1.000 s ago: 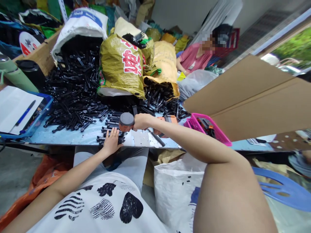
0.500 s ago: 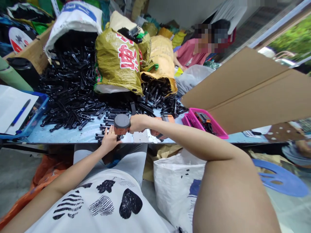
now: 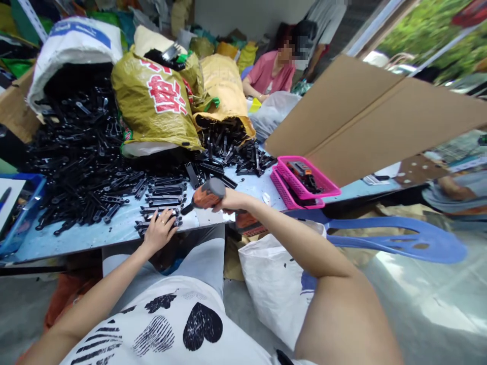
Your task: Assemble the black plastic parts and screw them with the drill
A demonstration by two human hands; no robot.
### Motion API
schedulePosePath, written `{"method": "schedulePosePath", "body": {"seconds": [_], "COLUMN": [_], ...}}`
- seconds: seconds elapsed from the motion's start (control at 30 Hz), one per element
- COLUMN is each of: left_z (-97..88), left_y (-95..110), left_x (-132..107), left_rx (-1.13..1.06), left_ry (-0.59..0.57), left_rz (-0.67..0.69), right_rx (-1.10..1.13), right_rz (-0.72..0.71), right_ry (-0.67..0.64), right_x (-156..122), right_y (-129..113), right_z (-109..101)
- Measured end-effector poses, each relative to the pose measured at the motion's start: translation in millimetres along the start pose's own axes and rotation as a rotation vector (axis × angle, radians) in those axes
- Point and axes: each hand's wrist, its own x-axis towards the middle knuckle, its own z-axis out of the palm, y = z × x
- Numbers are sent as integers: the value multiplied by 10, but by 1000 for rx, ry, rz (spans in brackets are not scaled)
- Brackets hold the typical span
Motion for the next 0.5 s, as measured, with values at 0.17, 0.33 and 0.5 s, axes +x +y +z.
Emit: {"method": "schedulePosePath", "body": {"seconds": [0.17,0.33,0.5], "left_z": [64,136,200], "left_y": [73,225,279], "left_x": [-4,28,2], "left_rx": [-24,42,24], "left_ry": [120,232,292], "left_rz": [-104,-226,-199], "right_rx": [253,293,221], "right_rz": [231,424,295], "right_ry": [533,695,708], "right_x": [196,528,496], "right_y": [926,1322,1486], "right_z": [-558,-937,-1140]}}
